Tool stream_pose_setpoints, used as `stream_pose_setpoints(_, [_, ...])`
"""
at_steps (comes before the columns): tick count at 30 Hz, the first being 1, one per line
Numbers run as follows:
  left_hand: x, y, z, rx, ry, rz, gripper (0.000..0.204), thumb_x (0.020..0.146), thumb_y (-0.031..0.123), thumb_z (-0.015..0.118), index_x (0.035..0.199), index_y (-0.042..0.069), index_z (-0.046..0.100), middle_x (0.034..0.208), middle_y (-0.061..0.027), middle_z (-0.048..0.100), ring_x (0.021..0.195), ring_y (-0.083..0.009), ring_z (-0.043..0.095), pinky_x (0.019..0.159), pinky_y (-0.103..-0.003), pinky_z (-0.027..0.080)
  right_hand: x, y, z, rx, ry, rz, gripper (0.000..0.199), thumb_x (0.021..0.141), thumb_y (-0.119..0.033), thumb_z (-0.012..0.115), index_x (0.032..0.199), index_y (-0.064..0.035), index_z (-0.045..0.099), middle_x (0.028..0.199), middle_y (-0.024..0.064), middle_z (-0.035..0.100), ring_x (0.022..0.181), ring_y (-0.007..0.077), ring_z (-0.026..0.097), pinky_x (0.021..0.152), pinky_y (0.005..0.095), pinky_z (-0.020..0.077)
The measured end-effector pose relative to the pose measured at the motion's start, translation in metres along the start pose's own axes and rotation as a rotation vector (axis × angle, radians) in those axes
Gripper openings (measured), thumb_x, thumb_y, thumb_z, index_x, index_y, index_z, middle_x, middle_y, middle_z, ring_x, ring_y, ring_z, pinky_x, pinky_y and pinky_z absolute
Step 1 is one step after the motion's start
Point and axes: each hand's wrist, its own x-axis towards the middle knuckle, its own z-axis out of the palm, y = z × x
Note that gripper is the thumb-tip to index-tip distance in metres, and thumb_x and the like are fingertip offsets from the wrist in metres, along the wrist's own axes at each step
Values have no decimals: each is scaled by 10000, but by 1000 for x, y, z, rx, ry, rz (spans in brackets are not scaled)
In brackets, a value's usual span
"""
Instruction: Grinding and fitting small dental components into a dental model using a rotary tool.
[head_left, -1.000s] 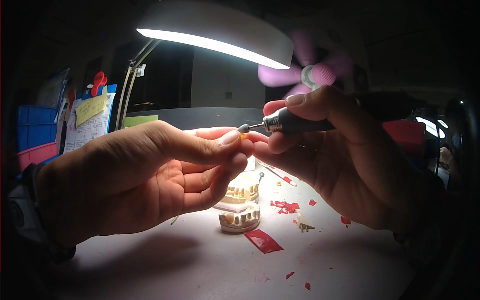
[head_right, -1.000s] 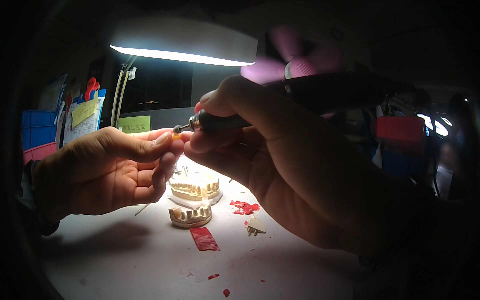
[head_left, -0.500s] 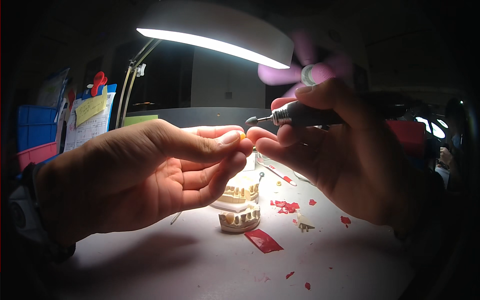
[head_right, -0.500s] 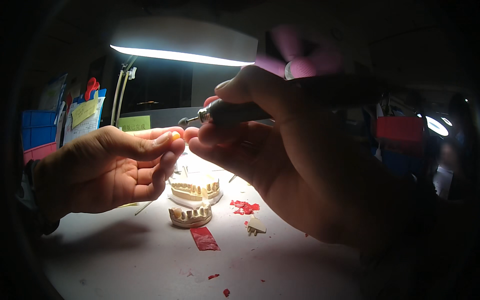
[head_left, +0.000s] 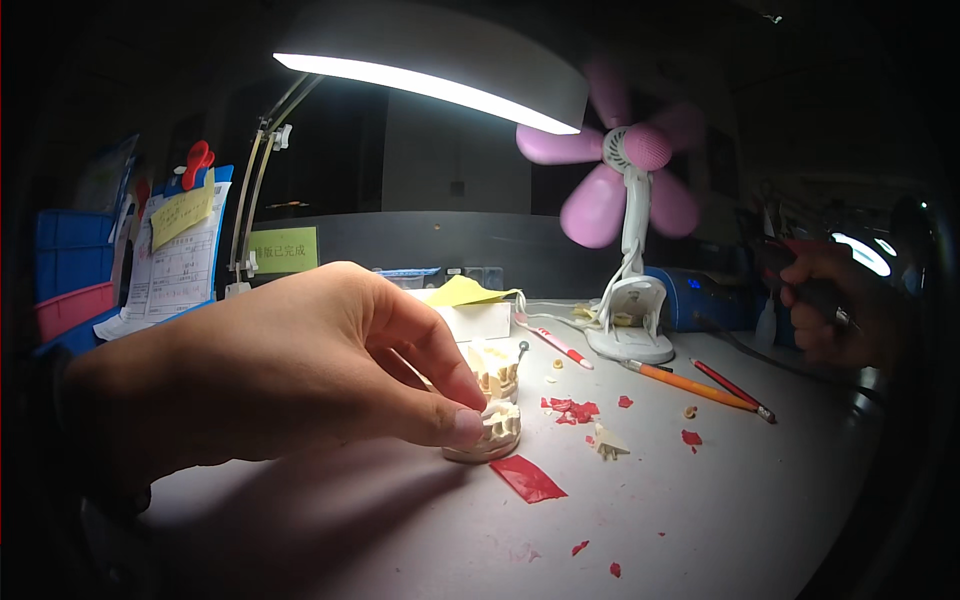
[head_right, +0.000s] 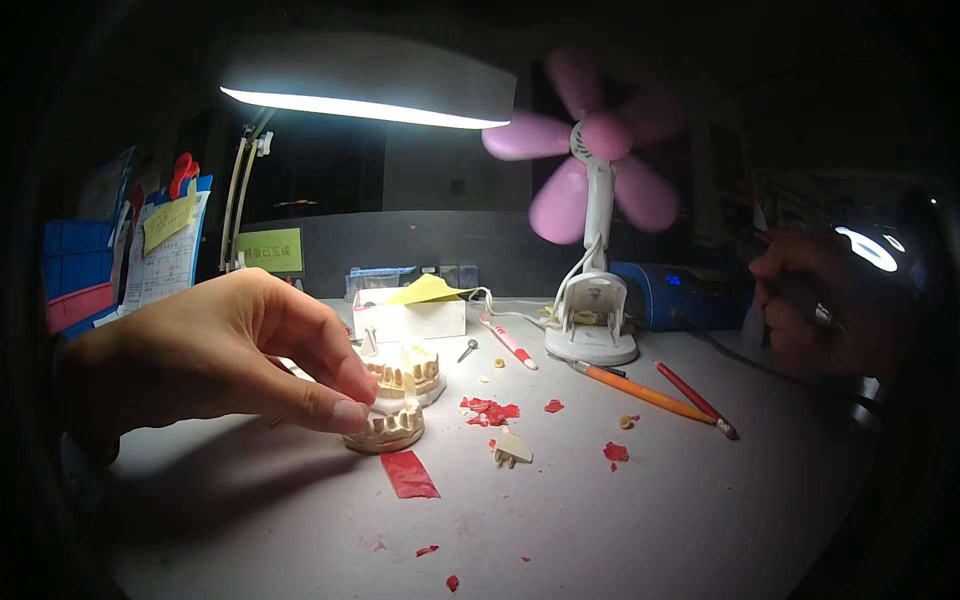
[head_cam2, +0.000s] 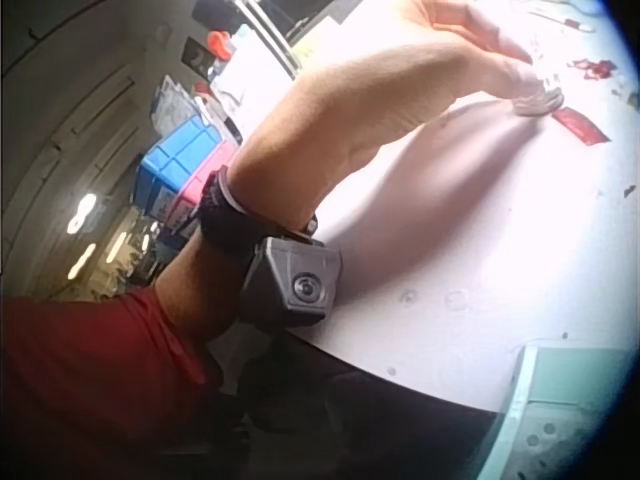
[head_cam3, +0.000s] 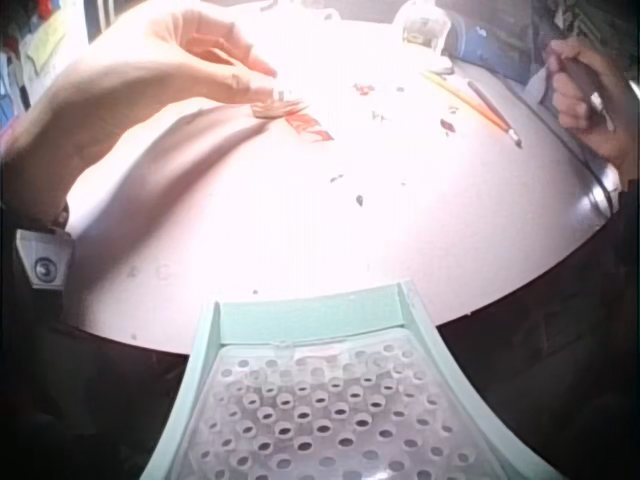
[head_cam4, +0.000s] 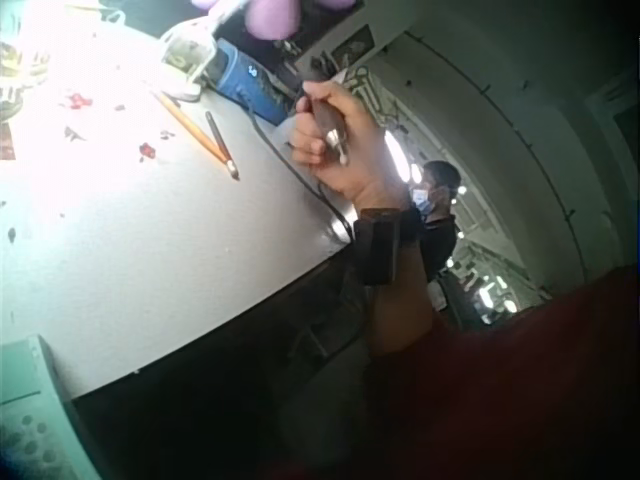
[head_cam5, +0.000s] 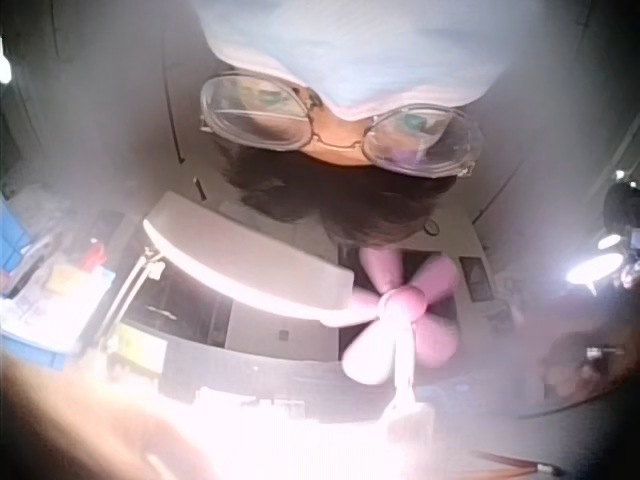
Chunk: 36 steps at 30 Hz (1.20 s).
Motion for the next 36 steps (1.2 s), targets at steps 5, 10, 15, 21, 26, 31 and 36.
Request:
stream_pose_setpoints(5, [0, -2, 2, 31, -37, 3, 290, 866, 165, 861, 1058, -18, 745, 1025, -114, 752, 1030, -160, 689, 951, -288, 508, -1, 9, -37, -212, 176, -30, 231, 902, -276, 720, 899, -70, 615, 624, -4, 497, 553, 110, 505, 511, 272, 394])
stream_pose_setpoints(10, [2, -4, 4, 14, -55, 13, 261, 878, 171, 851, 1033, -2, 733, 1012, -111, 752, 1015, -162, 690, 938, -300, 506, 4, 18, -59, -410, 284, 1, 261, 890, -307, 721, 842, -70, 623, 613, 5, 538, 528, 127, 539, 485, 286, 401])
stream_pose_setpoints(15, [4, -5, 5, 35, -42, 2, 230, 883, 161, 844, 1004, 10, 719, 1011, -108, 749, 1005, -159, 688, 920, -289, 504, 8, 27, -69, -899, 279, -43, 304, 867, -345, 730, 835, -53, 655, 662, 40, 613, 574, 161, 608, 526, 312, 445])
stream_pose_setpoints(21, [7, -7, 7, 33, -36, -34, 230, 884, 170, 845, 996, 17, 716, 1008, -95, 723, 983, -144, 665, 885, -273, 503, 1, 21, -47, -1422, 386, 125, 620, 784, -490, 770, 1179, -18, 704, 1117, 158, 715, 1076, 262, 681, 997, 364, 480])
stream_pose_setpoints(26, [10, -14, 3, 58, -79, 39, 308, 874, 207, 859, 1062, 22, 698, 1040, -101, 716, 995, -152, 652, 878, -284, 510, -1, 14, -23, -1451, 391, 295, 731, 784, -534, 780, 1298, -30, 650, 1213, 164, 686, 1150, 260, 651, 1027, 359, 458])
stream_pose_setpoints(31, [14, -17, -1, 80, -99, 110, 421, 885, 193, 845, 1194, 6, 628, 1052, -133, 703, 1001, -182, 671, 890, -307, 545, -1, -3, 2, -1394, 380, 77, 665, 832, -475, 802, 1290, -28, 622, 1090, 128, 685, 998, 182, 674, 865, 323, 523])
stream_pose_setpoints(36, [7, -10, -11, -367, -80, 75, 473, 914, 141, 802, 1261, -36, 533, 1144, -242, 660, 986, -245, 730, 898, -324, 624, 13, -24, 74, -814, -213, -600, 465, 906, -302, 785, 1223, -9, 611, 928, 52, 638, 860, 107, 636, 760, 259, 510])
